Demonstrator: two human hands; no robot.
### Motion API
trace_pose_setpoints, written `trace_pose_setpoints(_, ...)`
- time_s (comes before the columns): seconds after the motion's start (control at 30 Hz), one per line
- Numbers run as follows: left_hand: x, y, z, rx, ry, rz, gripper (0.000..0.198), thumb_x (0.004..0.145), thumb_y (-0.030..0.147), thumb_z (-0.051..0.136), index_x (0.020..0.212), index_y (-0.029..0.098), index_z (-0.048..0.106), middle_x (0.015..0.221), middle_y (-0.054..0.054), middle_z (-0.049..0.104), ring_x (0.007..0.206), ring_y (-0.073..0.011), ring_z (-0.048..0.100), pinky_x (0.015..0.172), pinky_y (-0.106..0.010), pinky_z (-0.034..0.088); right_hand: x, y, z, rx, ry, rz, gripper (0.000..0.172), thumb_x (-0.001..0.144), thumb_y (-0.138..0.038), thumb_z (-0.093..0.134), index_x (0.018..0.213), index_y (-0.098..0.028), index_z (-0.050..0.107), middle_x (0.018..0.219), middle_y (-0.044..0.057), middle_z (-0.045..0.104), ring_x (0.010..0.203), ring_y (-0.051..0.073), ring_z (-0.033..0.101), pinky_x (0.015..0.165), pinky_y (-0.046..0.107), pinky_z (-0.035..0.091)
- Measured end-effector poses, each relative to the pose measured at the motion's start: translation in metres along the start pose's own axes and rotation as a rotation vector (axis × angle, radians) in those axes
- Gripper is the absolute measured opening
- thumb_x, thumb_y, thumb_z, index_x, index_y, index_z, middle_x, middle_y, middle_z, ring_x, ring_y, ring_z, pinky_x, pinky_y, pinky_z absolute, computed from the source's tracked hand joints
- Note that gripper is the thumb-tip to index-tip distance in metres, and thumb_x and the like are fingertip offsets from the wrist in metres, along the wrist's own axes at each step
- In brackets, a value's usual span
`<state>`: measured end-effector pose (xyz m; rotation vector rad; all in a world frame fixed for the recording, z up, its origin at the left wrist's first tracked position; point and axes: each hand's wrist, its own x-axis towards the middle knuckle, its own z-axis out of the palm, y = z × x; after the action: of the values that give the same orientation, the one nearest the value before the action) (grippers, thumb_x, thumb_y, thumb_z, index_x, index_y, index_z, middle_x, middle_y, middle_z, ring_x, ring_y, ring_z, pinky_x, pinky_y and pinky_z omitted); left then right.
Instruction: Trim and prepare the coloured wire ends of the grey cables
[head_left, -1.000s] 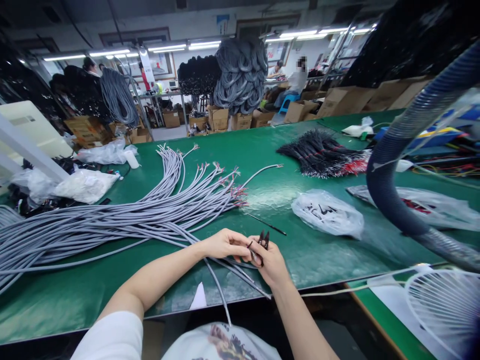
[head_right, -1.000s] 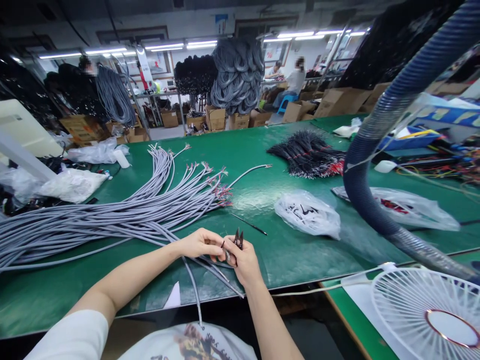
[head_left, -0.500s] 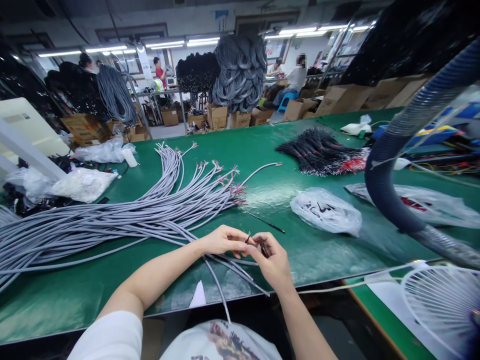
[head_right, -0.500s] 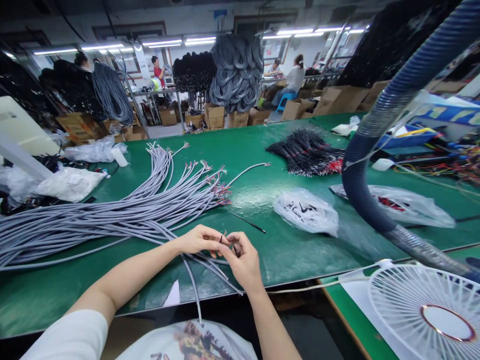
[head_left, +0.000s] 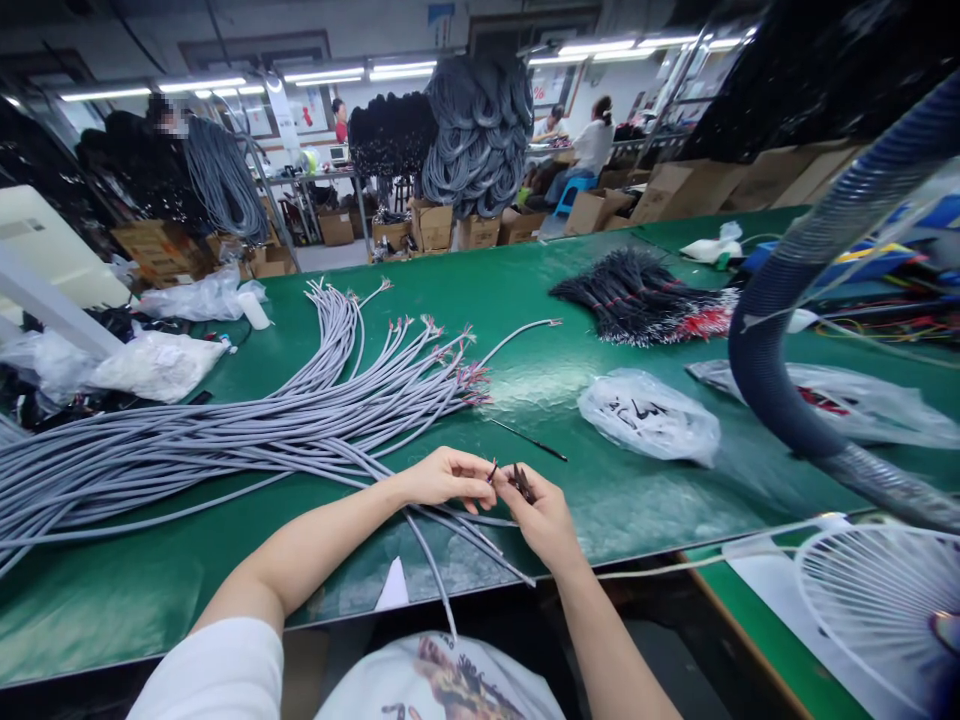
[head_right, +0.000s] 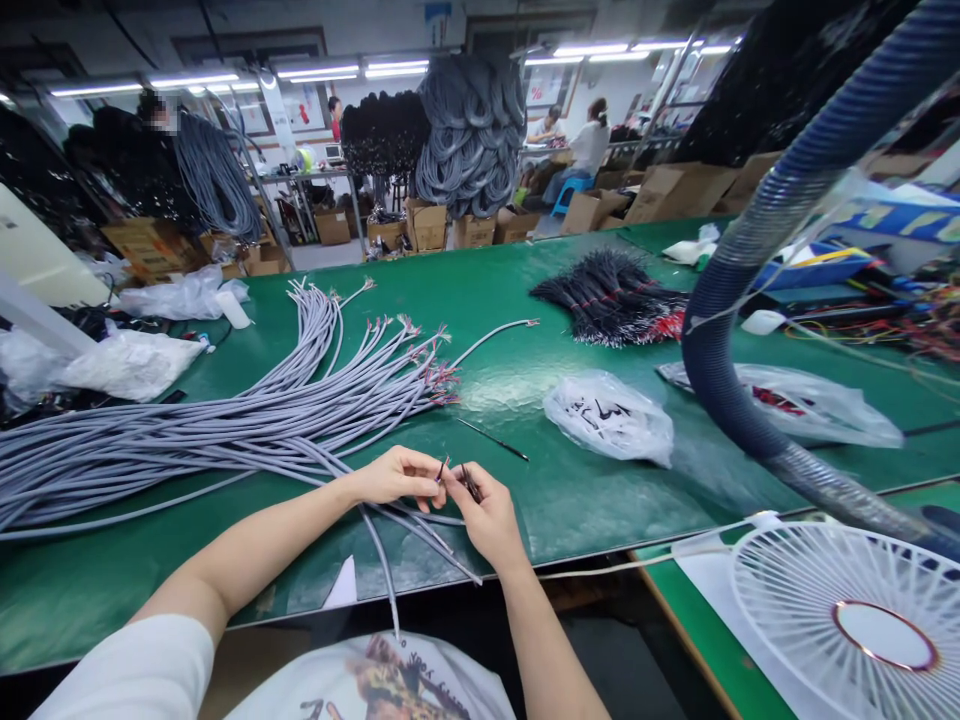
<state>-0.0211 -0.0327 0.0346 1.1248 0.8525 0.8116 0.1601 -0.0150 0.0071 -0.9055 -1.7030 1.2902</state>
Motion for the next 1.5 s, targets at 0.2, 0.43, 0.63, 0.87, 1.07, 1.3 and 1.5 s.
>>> trace_pose_setpoints(0.2,0.002,-0.003,-0.002,-0.021,0.035,-0.017,0.054,0.060,0.043,0.082,0.101,0.010,0.071,0.073,-0.006,0.070,0.066,-0.0128,0.065,0.060,-0.024,0.054,-0.005,-0.001,-0.012,-0.138,0.097,-0.029,0.027,0.086,-0.042,0.053,0.083,-0.017,0.062,0.064,0.000,0.058,0.057,0.012,0.051,0.055,0.023,0.043)
trace_pose_setpoints(0.43,0.002,-0.002,0.001,0.027,0.087,-0.037,0.050,0.060,0.040,0.082,0.099,0.009,0.072,0.072,-0.006,0.071,0.066,-0.0142,0.066,0.059,-0.024,0.056,-0.029,-0.024,-0.021,-0.331,0.144,-0.116,0.027,0.090,-0.034,0.048,0.102,-0.019,0.067,0.095,0.008,0.069,0.083,0.018,0.064,0.078,0.030,0.050)
trace_pose_setpoints(0.63,0.001,-0.001,0.000,0.141,0.055,-0.006,0.044,0.070,0.037,0.076,0.105,0.010,0.071,0.077,-0.005,0.072,0.066,-0.0124,0.066,0.063,-0.023,0.057,-0.037,-0.031,-0.014,-0.534,0.060,-0.154,0.030,0.091,-0.031,0.050,0.112,-0.017,0.065,0.081,0.006,0.065,0.071,0.016,0.060,0.069,0.026,0.047)
trace_pose_setpoints(0.87,0.001,-0.003,0.003,0.204,0.084,-0.006,0.047,0.069,0.038,0.076,0.108,0.011,0.071,0.078,-0.006,0.074,0.063,-0.0139,0.067,0.062,-0.025,0.058,-0.037,-0.031,-0.012,-0.639,0.046,-0.173,0.029,0.094,-0.031,0.047,0.113,-0.019,0.066,0.081,0.006,0.066,0.071,0.015,0.061,0.067,0.024,0.046)
trace_pose_setpoints(1.07,0.001,-0.006,0.006,0.194,0.082,-0.031,0.047,0.068,0.037,0.076,0.108,0.013,0.072,0.086,-0.006,0.075,0.066,-0.0138,0.066,0.063,-0.025,0.058,-0.036,-0.037,-0.016,-0.685,-0.029,-0.143,0.026,0.094,-0.030,0.046,0.103,-0.018,0.068,0.078,0.004,0.065,0.067,0.013,0.058,0.065,0.023,0.042)
trace_pose_setpoints(1.3,0.000,-0.007,0.006,0.343,0.008,-0.016,0.048,0.072,0.034,0.072,0.115,0.012,0.068,0.078,-0.004,0.070,0.062,-0.0105,0.059,0.061,-0.022,0.052,-0.032,-0.040,-0.028,-0.804,-0.147,-0.168,0.025,0.094,-0.032,0.048,0.100,-0.018,0.069,0.083,0.005,0.069,0.074,0.014,0.062,0.064,0.022,0.038)
trace_pose_setpoints(1.5,-0.002,0.007,-0.001,0.587,0.052,0.324,0.028,0.076,0.032,0.071,0.100,0.019,0.075,0.095,-0.006,0.063,0.084,-0.0142,0.059,0.074,-0.024,0.050,-0.035,-0.037,-0.026,-0.829,-0.129,-0.202,0.027,0.094,-0.034,0.048,0.094,-0.018,0.070,0.078,0.004,0.069,0.067,0.012,0.060,0.059,0.022,0.033)
